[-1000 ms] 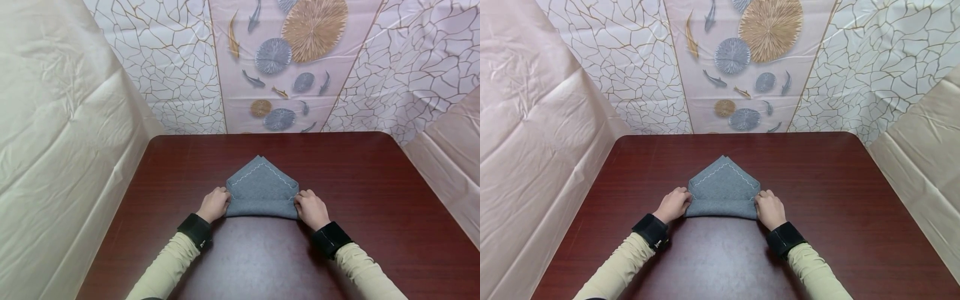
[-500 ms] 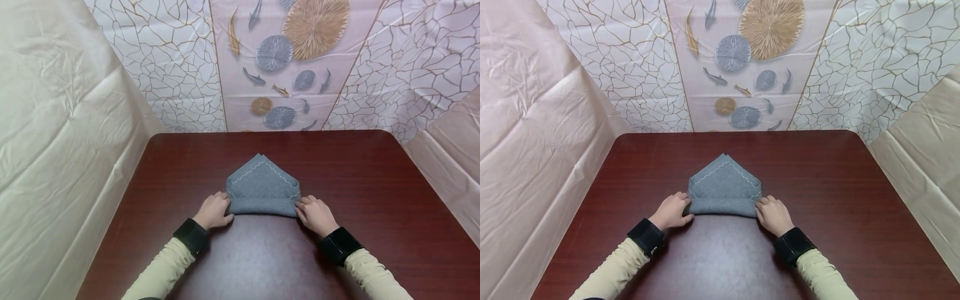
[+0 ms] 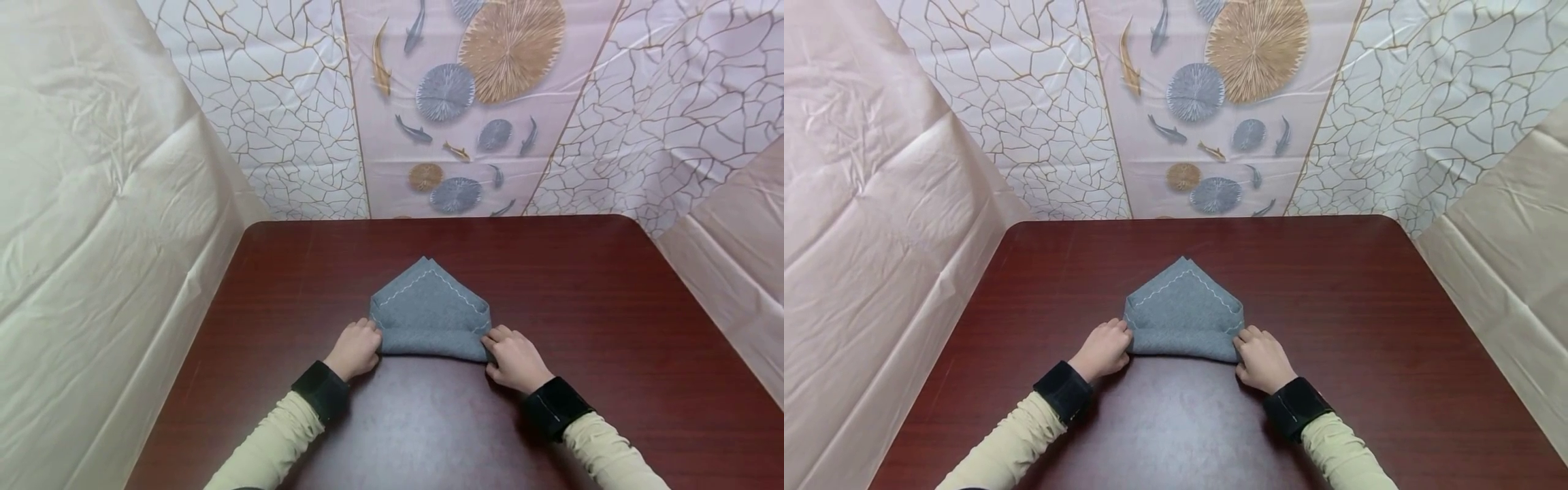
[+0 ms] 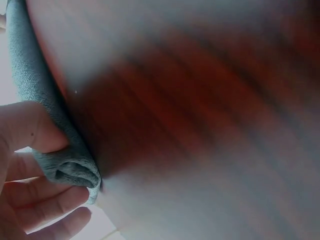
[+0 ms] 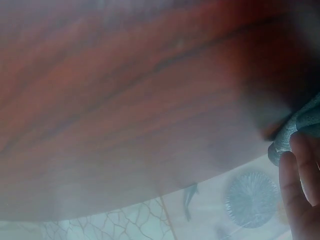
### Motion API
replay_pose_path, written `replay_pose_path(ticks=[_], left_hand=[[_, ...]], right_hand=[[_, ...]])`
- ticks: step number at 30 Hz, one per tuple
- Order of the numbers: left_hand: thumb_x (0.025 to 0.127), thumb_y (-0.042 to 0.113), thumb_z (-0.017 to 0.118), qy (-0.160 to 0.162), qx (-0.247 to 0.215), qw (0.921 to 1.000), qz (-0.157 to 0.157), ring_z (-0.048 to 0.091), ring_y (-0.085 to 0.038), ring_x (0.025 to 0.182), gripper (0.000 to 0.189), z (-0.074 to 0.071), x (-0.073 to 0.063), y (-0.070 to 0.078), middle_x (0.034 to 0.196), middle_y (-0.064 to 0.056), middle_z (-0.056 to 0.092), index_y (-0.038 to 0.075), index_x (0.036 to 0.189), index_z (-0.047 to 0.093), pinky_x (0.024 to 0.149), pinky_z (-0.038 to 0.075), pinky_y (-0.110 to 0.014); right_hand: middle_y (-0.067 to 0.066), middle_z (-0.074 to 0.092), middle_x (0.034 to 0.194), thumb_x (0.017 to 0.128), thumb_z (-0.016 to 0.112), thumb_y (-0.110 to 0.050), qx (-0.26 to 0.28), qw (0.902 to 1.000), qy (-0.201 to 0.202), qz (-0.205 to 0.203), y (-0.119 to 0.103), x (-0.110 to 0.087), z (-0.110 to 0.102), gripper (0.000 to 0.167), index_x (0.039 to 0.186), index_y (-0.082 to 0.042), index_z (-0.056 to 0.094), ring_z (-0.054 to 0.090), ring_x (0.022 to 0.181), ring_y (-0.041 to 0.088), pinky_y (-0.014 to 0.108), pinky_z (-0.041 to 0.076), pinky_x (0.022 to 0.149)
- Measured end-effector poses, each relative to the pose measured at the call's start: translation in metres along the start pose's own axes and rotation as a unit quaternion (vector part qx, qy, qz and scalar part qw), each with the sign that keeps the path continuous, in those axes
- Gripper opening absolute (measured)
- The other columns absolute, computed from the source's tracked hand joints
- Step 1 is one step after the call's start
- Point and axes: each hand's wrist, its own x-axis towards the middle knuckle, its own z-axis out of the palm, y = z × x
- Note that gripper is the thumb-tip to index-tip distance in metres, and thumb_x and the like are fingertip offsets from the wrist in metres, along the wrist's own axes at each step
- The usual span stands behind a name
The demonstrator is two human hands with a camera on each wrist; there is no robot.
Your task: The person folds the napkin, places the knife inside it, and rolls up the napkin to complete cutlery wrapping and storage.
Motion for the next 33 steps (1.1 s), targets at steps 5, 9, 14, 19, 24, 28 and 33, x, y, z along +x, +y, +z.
replay_pose_path(ticks=[5,9,14,19,24,28,33], left_hand=[[0.064,0.01,0.062,-0.001,-0.039,0.9993,-0.002,0.051,-0.022,0.064,0.005,-0.002,-0.002,-0.001,0.066,-0.004,0.051,0.01,0.063,0.057,0.053,0.041,-0.034],[0.066,0.012,0.06,-0.008,-0.093,0.9955,-0.015,0.053,-0.022,0.066,0.004,-0.005,-0.005,-0.003,0.068,-0.003,0.053,0.01,0.065,0.057,0.056,0.043,-0.036],[0.072,0.014,0.057,-0.016,-0.156,0.9873,-0.023,0.056,-0.022,0.07,0.007,-0.005,-0.01,-0.008,0.072,-0.002,0.056,0.01,0.076,0.061,0.061,0.045,-0.037],[0.076,0.013,0.054,-0.025,-0.19,0.9808,-0.033,0.056,-0.021,0.073,0.006,-0.005,-0.011,-0.01,0.074,-0.002,0.058,0.009,0.076,0.059,0.063,0.045,-0.036],[0.083,0.011,0.048,-0.051,-0.239,0.9679,-0.06,0.059,-0.023,0.081,0.014,-0.004,-0.012,-0.011,0.085,-0.007,0.062,0.005,0.091,0.059,0.07,0.046,-0.037],[0.09,0.008,0.041,-0.061,-0.288,0.9523,-0.079,0.06,-0.021,0.081,0.025,-0.002,-0.012,-0.012,0.088,-0.01,0.062,0.001,0.111,0.053,0.072,0.047,-0.035],[0.093,0.005,0.041,-0.052,-0.338,0.9354,-0.091,0.045,-0.013,0.055,0.02,-0.002,-0.006,-0.018,0.061,-0.001,0.047,-0.001,0.111,0.047,0.058,0.041,-0.031]], right_hand=[[0.009,0.059,0.082,0.061,0.063,-0.009,0.025,0.9995,-0.002,0.019,-0.001,-0.003,-0.002,0.033,0.091,0.003,0.066,0.053,0.079,0.025,0.039,0.045,0.069],[0.009,0.062,0.087,0.065,0.062,-0.009,0.06,0.9974,-0.008,0.04,0.0,-0.008,-0.005,0.031,0.094,0.001,0.067,0.056,0.082,0.024,0.038,0.046,0.072],[0.007,0.063,0.09,0.069,0.062,-0.007,0.111,0.9914,-0.023,0.065,0.002,-0.013,-0.01,0.03,0.098,-0.001,0.066,0.056,0.084,0.021,0.037,0.046,0.072],[0.008,0.062,0.094,0.074,0.063,-0.005,0.161,0.9801,-0.041,0.108,0.003,-0.015,-0.015,0.029,0.103,-0.001,0.063,0.056,0.083,0.02,0.037,0.045,0.07],[0.011,0.06,0.096,0.081,0.06,-0.005,0.202,0.9667,-0.055,0.147,0.006,-0.015,-0.017,0.028,0.108,-0.002,0.059,0.054,0.076,0.018,0.036,0.042,0.065],[0.012,0.061,0.094,0.085,0.057,-0.005,0.227,0.9585,-0.051,0.165,0.009,-0.011,-0.017,0.027,0.111,0.0,0.055,0.048,0.067,0.013,0.032,0.039,0.062],[0.0,0.052,0.066,0.087,0.052,-0.004,0.235,0.9528,-0.034,0.189,0.011,-0.002,-0.016,0.024,0.111,0.002,0.054,0.039,0.052,0.009,0.029,0.035,0.054]])
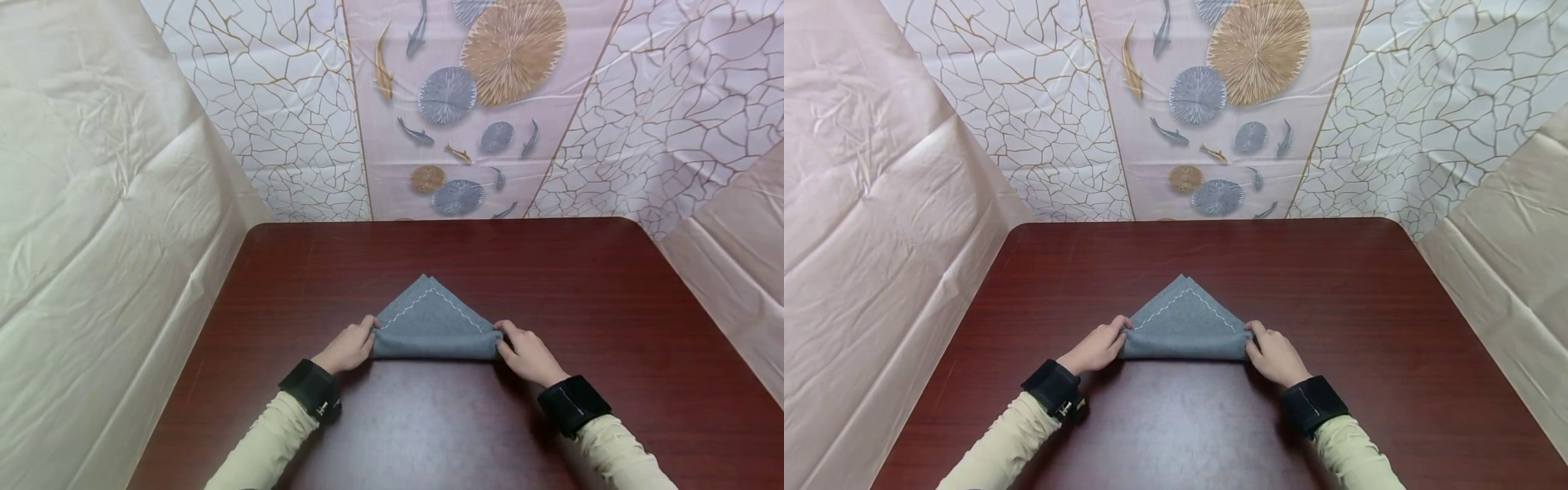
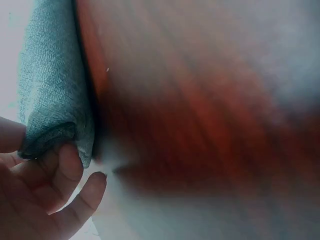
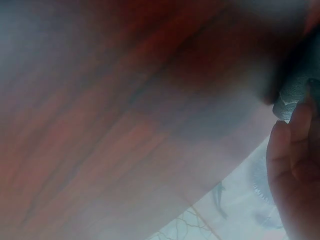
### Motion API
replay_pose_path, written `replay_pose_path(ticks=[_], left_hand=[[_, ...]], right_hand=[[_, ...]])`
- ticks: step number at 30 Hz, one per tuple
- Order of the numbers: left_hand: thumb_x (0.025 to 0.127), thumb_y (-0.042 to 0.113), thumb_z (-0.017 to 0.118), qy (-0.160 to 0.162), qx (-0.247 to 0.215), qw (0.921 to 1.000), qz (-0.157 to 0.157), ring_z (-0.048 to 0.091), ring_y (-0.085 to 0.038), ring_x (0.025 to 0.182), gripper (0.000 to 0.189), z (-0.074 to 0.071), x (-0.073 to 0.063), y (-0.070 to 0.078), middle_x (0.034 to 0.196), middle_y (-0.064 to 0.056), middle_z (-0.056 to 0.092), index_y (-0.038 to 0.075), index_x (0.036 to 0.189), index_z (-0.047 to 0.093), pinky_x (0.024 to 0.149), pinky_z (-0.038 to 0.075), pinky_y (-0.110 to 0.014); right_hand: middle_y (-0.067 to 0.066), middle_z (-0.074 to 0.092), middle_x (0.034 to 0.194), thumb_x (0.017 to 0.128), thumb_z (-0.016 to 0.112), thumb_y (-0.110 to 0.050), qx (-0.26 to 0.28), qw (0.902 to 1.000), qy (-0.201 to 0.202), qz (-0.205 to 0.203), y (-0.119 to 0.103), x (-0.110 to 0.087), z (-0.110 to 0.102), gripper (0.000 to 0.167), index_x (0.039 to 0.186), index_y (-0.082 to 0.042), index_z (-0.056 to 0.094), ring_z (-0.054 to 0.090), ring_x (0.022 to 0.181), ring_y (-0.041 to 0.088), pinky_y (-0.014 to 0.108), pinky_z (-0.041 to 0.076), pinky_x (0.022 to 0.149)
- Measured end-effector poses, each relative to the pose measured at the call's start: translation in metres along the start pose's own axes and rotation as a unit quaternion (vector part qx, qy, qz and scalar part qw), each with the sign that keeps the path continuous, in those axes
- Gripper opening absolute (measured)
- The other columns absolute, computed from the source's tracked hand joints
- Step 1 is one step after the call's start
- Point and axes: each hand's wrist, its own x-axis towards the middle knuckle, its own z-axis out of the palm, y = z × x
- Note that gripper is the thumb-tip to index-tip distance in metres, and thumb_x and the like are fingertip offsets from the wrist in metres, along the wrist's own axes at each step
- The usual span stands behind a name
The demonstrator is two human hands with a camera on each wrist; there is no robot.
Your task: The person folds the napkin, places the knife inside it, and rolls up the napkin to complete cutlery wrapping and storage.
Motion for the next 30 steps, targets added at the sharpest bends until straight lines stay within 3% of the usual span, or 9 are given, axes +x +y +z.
replay_pose_path(ticks=[3,7,14,19,22,27,30], left_hand=[[0.092,0.005,0.046,0.014,0.006,0.9999,-0.005,0.046,-0.014,0.056,0.016,-0.001,0.005,-0.003,0.065,-0.002,0.049,-0.001,0.106,0.048,0.057,0.041,-0.031],[0.09,0.007,0.051,0.027,0.038,0.9987,-0.018,0.055,-0.017,0.066,0.012,-0.003,0.012,-0.006,0.078,-0.008,0.059,0.001,0.1,0.054,0.062,0.045,-0.033],[0.09,0.011,0.055,0.018,0.064,0.9956,-0.067,0.059,-0.019,0.07,0.012,-0.006,0.023,-0.007,0.083,-0.008,0.063,0.003,0.098,0.06,0.063,0.047,-0.035],[0.09,0.013,0.055,-0.005,0.079,0.9925,-0.094,0.06,-0.02,0.076,0.015,-0.005,0.03,-0.009,0.088,-0.008,0.064,0.004,0.1,0.062,0.066,0.048,-0.037],[0.09,0.013,0.055,-0.012,0.083,0.9916,-0.098,0.061,-0.021,0.078,0.016,-0.005,0.033,-0.01,0.089,-0.008,0.064,0.004,0.1,0.063,0.067,0.048,-0.038],[0.089,0.013,0.056,-0.009,0.092,0.9907,-0.099,0.061,-0.021,0.079,0.014,-0.003,0.037,-0.012,0.088,-0.008,0.064,0.004,0.097,0.064,0.068,0.048,-0.038],[0.089,0.014,0.056,-0.005,0.1,0.9893,-0.106,0.061,-0.022,0.077,0.013,-0.002,0.038,-0.013,0.087,-0.007,0.064,0.006,0.096,0.063,0.066,0.048,-0.039]], right_hand=[[-0.003,0.044,0.058,0.089,0.049,-0.006,0.006,0.9998,0.005,0.02,-0.001,0.006,0.0,0.023,0.11,0.002,0.054,0.036,0.047,0.008,0.028,0.034,0.051],[-0.001,0.049,0.062,0.089,0.05,-0.006,0.002,0.9993,0.008,0.037,-0.002,0.013,0.0,0.022,0.107,0.003,0.056,0.04,0.048,0.009,0.029,0.036,0.052],[-0.001,0.045,0.057,0.091,0.049,-0.01,-0.01,0.9973,-0.022,0.07,-0.001,0.021,-0.002,0.026,0.111,0.003,0.057,0.04,0.046,0.012,0.03,0.034,0.049],[0.0,0.048,0.058,0.09,0.051,-0.014,-0.028,0.995,-0.036,0.089,0.002,0.026,0.0,0.027,0.111,0.003,0.059,0.041,0.046,0.013,0.03,0.033,0.047],[0.006,0.057,0.066,0.09,0.052,-0.014,-0.04,0.9928,-0.041,0.105,0.003,0.029,0.002,0.028,0.111,0.002,0.06,0.046,0.05,0.016,0.032,0.036,0.048],[0.019,0.064,0.094,0.087,0.054,-0.015,-0.07,0.99,-0.037,0.116,0.005,0.033,0.005,0.028,0.11,0.0,0.063,0.058,0.067,0.028,0.041,0.044,0.056],[0.021,0.064,0.096,0.086,0.055,-0.016,-0.088,0.9892,-0.027,0.114,0.006,0.034,0.008,0.028,0.108,-0.001,0.064,0.06,0.071,0.034,0.046,0.046,0.059]])
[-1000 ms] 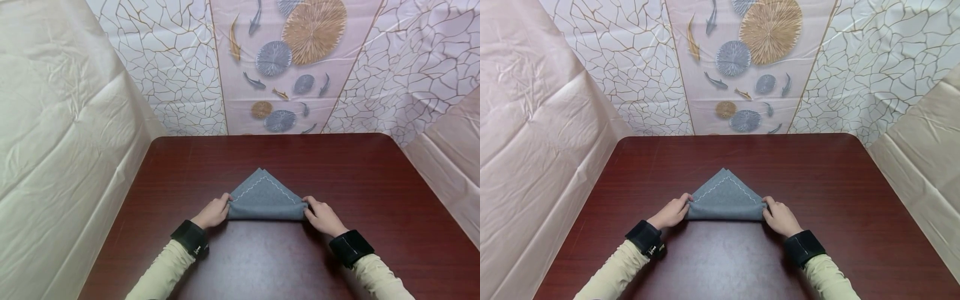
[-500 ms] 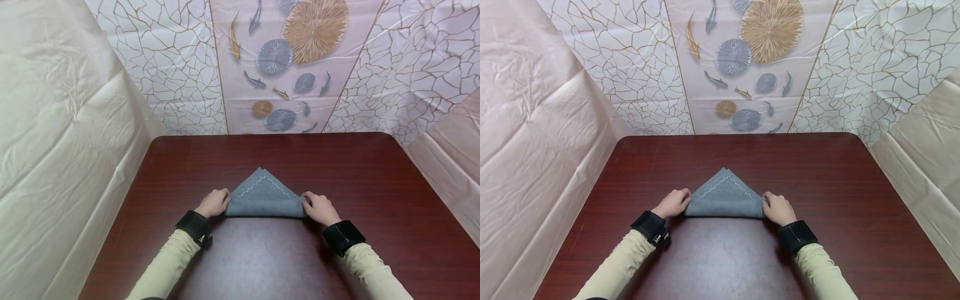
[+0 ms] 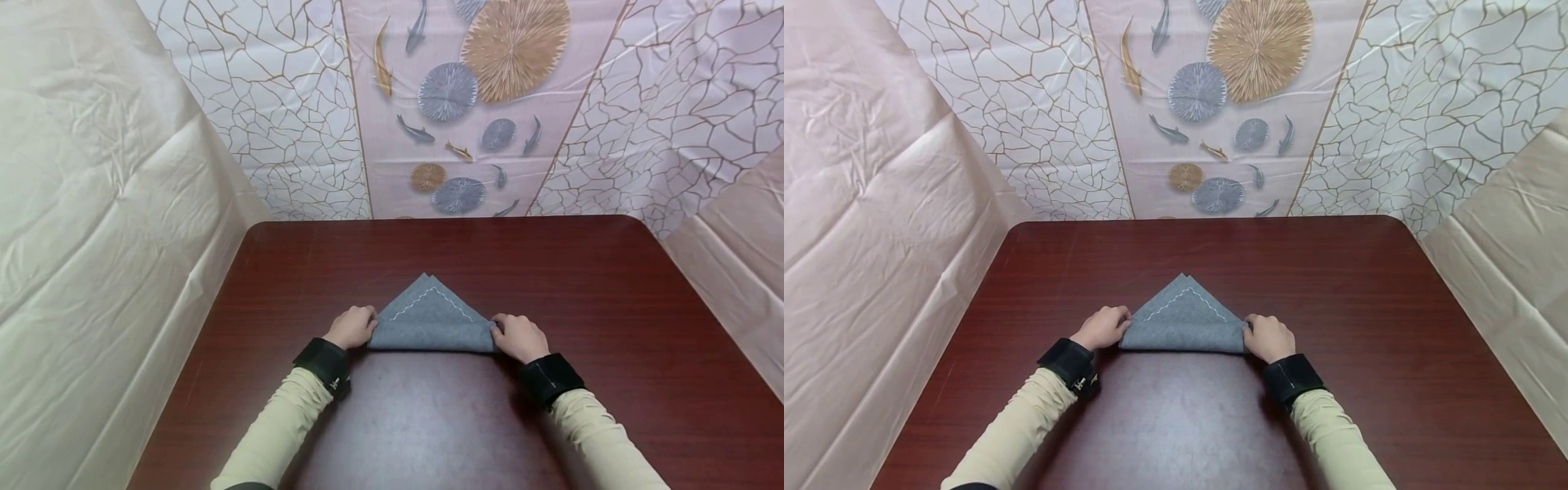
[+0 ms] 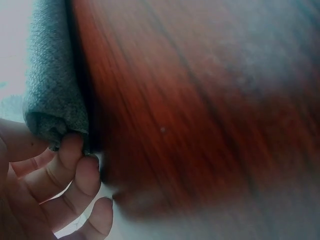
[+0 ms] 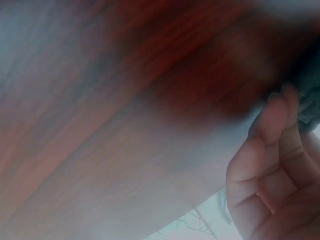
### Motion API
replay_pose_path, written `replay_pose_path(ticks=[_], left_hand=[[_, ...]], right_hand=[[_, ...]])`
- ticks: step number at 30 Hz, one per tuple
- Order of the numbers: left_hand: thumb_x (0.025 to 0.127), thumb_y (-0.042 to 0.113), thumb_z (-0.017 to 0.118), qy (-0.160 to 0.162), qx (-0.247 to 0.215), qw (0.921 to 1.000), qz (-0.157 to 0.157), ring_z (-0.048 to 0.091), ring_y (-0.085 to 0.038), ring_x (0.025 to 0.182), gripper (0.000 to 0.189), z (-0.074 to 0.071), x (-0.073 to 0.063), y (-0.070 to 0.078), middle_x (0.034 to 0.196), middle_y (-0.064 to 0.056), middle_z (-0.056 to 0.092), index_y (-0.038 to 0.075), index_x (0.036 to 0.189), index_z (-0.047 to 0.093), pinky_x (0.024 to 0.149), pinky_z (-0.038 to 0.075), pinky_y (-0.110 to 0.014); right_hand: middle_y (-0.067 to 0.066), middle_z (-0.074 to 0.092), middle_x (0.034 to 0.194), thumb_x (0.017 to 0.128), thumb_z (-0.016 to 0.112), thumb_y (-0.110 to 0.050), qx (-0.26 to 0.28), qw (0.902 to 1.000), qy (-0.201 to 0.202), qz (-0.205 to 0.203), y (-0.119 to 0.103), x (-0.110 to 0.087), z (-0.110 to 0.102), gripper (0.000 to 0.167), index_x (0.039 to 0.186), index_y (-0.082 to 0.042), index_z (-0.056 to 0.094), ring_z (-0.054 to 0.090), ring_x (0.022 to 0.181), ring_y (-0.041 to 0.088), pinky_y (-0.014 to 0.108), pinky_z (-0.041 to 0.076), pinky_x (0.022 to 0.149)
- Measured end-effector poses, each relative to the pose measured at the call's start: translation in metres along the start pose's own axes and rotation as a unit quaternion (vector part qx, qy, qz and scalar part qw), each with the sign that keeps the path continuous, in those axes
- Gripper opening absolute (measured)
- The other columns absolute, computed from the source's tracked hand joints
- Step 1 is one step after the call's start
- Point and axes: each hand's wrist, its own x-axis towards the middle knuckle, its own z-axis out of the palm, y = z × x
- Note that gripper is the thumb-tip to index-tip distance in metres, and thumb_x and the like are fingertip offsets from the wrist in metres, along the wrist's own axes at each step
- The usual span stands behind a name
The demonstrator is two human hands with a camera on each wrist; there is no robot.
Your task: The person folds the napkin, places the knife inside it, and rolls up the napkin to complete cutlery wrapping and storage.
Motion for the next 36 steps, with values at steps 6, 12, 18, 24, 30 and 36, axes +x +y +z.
replay_pose_path(ticks=[6,12,18,24,30,36], left_hand=[[0.089,0.018,0.056,0.003,0.02,0.9994,-0.027,0.061,-0.024,0.078,0.011,0.0,-0.001,0.003,0.087,-0.006,0.064,0.009,0.094,0.061,0.063,0.048,-0.041],[0.084,0.012,0.062,0.07,0.074,0.994,0.039,0.06,-0.026,0.073,0.009,0.001,-0.002,0.007,0.082,-0.007,0.059,0.01,0.09,0.056,0.056,0.047,-0.038],[0.077,-0.005,0.059,0.137,0.11,0.9655,0.192,0.055,-0.023,0.073,0.016,-0.001,-0.005,0.009,0.079,-0.005,0.055,0.008,0.086,0.062,0.059,0.046,-0.033],[0.082,0.005,0.06,0.105,0.089,0.9658,0.22,0.058,-0.02,0.078,0.012,0.0,-0.012,0.009,0.081,-0.004,0.061,0.008,0.088,0.069,0.07,0.047,-0.032],[0.08,0.028,0.066,0.061,0.118,0.9691,0.208,0.058,-0.021,0.089,0.034,0.002,-0.019,0.009,0.096,-0.007,0.062,0.003,0.104,0.066,0.077,0.047,-0.033],[0.064,0.022,0.075,0.052,0.165,0.9627,0.208,0.056,-0.02,0.085,0.043,0.002,-0.021,0.011,0.091,-0.004,0.061,0.005,0.102,0.064,0.069,0.047,-0.035]], right_hand=[[0.02,0.065,0.087,0.083,0.056,-0.016,-0.019,0.9991,0.037,-0.006,0.0,0.001,0.005,0.026,0.103,-0.003,0.066,0.059,0.063,0.035,0.048,0.045,0.053],[0.014,0.059,0.084,0.076,0.065,-0.009,-0.039,0.9918,0.108,-0.056,-0.003,-0.001,0.008,0.02,0.095,-0.002,0.064,0.056,0.068,0.032,0.046,0.045,0.052],[0.007,0.055,0.081,0.069,0.06,0.008,-0.041,0.9663,0.182,-0.177,-0.008,-0.002,0.011,0.018,0.081,-0.004,0.063,0.053,0.077,0.027,0.038,0.046,0.054],[0.008,0.063,0.084,0.067,0.059,0.012,-0.042,0.954,0.178,-0.238,-0.009,-0.007,0.012,0.023,0.084,-0.001,0.066,0.058,0.08,0.026,0.038,0.048,0.065],[0.013,0.065,0.095,0.072,0.058,0.007,-0.049,0.9644,0.132,-0.224,-0.007,-0.016,0.012,0.027,0.097,0.001,0.067,0.059,0.092,0.027,0.04,0.048,0.074],[0.014,0.063,0.1,0.075,0.061,-0.005,-0.073,0.965,0.105,-0.229,-0.003,-0.026,0.012,0.029,0.103,0.0,0.065,0.058,0.095,0.028,0.041,0.048,0.074]])
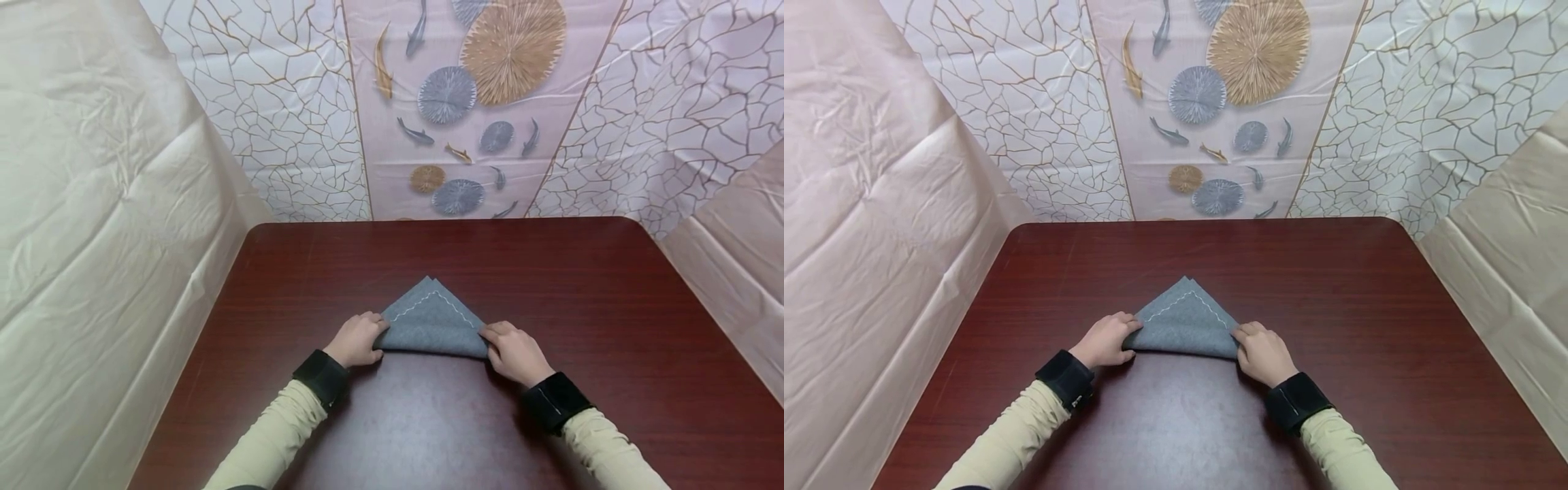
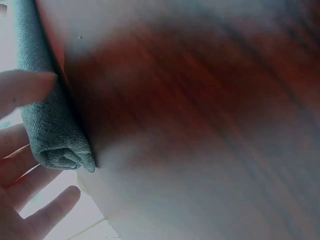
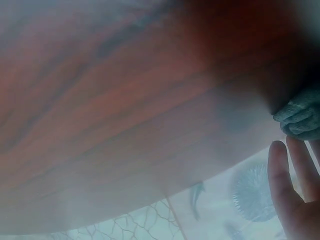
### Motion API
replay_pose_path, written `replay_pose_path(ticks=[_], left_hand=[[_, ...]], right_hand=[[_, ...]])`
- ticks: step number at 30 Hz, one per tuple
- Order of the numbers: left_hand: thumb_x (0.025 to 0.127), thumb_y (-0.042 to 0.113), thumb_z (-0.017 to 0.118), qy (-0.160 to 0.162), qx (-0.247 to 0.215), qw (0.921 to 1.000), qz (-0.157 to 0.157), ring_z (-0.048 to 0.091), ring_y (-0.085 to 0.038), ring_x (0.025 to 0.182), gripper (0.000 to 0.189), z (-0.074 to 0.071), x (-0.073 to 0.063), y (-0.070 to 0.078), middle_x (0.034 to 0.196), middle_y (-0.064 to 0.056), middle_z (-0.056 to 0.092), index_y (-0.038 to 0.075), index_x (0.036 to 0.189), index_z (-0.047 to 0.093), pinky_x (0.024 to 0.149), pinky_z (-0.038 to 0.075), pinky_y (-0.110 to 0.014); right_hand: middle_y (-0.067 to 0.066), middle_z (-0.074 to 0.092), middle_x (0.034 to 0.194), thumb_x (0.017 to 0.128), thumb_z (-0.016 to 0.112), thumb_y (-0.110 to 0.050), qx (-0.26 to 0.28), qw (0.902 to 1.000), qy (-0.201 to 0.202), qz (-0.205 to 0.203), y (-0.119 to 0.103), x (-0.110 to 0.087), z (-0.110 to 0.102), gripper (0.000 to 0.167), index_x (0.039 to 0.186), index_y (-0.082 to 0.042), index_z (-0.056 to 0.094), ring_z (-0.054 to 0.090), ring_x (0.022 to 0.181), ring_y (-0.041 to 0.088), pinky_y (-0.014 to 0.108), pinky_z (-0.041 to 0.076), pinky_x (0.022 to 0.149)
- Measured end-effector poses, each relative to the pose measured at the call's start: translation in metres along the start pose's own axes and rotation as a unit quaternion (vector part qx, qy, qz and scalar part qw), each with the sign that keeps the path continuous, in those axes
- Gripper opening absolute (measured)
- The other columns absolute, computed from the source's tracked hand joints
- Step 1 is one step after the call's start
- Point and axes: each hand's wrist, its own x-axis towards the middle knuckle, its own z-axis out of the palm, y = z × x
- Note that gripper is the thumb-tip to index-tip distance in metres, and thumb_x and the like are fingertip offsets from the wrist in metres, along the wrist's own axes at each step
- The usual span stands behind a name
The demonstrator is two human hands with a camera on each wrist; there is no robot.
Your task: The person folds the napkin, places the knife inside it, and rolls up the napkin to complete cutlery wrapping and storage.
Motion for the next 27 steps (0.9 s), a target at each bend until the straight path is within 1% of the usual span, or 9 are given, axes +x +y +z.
replay_pose_path(ticks=[4,9,12,15,19,22,23,25,27], left_hand=[[0.058,0.01,0.072,0.008,0.024,0.9996,0.013,0.054,-0.019,0.078,0.039,0.0,-0.002,0.002,0.083,-0.002,0.058,0.007,0.095,0.063,0.063,0.045,-0.034],[0.059,0.007,0.07,0.023,0.012,0.9994,0.021,0.055,-0.019,0.076,0.034,-0.002,-0.007,0.005,0.081,-0.003,0.059,0.006,0.093,0.063,0.064,0.046,-0.034],[0.062,0.009,0.07,0.023,-0.022,0.9993,0.019,0.057,-0.02,0.08,0.035,-0.004,-0.01,0.005,0.086,-0.004,0.061,0.005,0.097,0.064,0.07,0.046,-0.035],[0.066,0.009,0.068,0.013,-0.067,0.9977,0.006,0.058,-0.022,0.088,0.037,-0.005,-0.013,0.005,0.094,-0.006,0.064,0.004,0.102,0.065,0.077,0.046,-0.035],[0.071,0.008,0.064,-0.001,-0.118,0.9929,-0.014,0.058,-0.023,0.097,0.037,-0.006,-0.017,0.003,0.102,-0.008,0.064,0.003,0.108,0.064,0.083,0.045,-0.036],[0.073,0.008,0.062,-0.004,-0.154,0.9879,-0.018,0.059,-0.023,0.098,0.035,-0.007,-0.02,0.001,0.104,-0.009,0.065,0.003,0.108,0.064,0.083,0.045,-0.036],[0.073,0.008,0.061,-0.004,-0.166,0.9859,-0.018,0.059,-0.023,0.098,0.035,-0.008,-0.021,0.0,0.104,-0.009,0.065,0.002,0.108,0.064,0.082,0.046,-0.036],[0.074,0.006,0.059,-0.006,-0.202,0.9792,-0.021,0.06,-0.019,0.088,0.034,-0.01,-0.023,0.0,0.102,-0.01,0.065,0.001,0.107,0.065,0.078,0.047,-0.034],[0.074,0.004,0.057,-0.012,-0.233,0.9721,-0.025,0.057,-0.013,0.068,0.034,-0.012,-0.025,-0.001,0.096,-0.008,0.066,0.001,0.107,0.064,0.07,0.046,-0.029]], right_hand=[[0.014,0.061,0.103,0.07,0.067,-0.016,-0.017,0.9995,-0.024,-0.014,-0.003,-0.006,-0.002,0.041,0.106,0.002,0.063,0.056,0.097,0.028,0.042,0.048,0.073],[0.014,0.06,0.103,0.065,0.071,-0.014,-0.025,0.999,-0.028,-0.024,-0.007,-0.007,-0.003,0.047,0.107,0.003,0.06,0.055,0.096,0.028,0.041,0.047,0.074],[0.013,0.061,0.102,0.063,0.07,-0.011,-0.016,0.9994,-0.025,-0.017,-0.007,-0.009,-0.003,0.046,0.107,0.002,0.06,0.056,0.095,0.027,0.041,0.047,0.075],[0.012,0.061,0.101,0.064,0.068,-0.011,0.003,0.9996,-0.028,-0.006,-0.007,-0.012,-0.005,0.045,0.107,0.001,0.061,0.056,0.096,0.027,0.041,0.047,0.076],[0.011,0.061,0.102,0.068,0.068,-0.011,0.032,0.9986,-0.042,0.008,-0.007,-0.016,-0.009,0.043,0.108,-0.001,0.061,0.056,0.096,0.025,0.041,0.046,0.077],[0.009,0.062,0.101,0.07,0.068,-0.01,0.06,0.9965,-0.054,0.022,-0.006,-0.019,-0.013,0.04,0.108,-0.002,0.062,0.057,0.094,0.024,0.041,0.046,0.076],[0.009,0.062,0.1,0.07,0.068,-0.01,0.071,0.9955,-0.057,0.028,-0.006,-0.02,-0.015,0.039,0.108,-0.002,0.062,0.058,0.093,0.024,0.041,0.046,0.075],[0.007,0.063,0.099,0.071,0.069,-0.009,0.094,0.993,-0.062,0.038,-0.005,-0.022,-0.017,0.038,0.107,-0.003,0.063,0.058,0.09,0.022,0.04,0.046,0.074],[0.006,0.064,0.096,0.071,0.069,-0.009,0.117,0.9899,-0.067,0.042,-0.003,-0.023,-0.019,0.036,0.106,-0.003,0.064,0.058,0.086,0.02,0.038,0.046,0.073]])
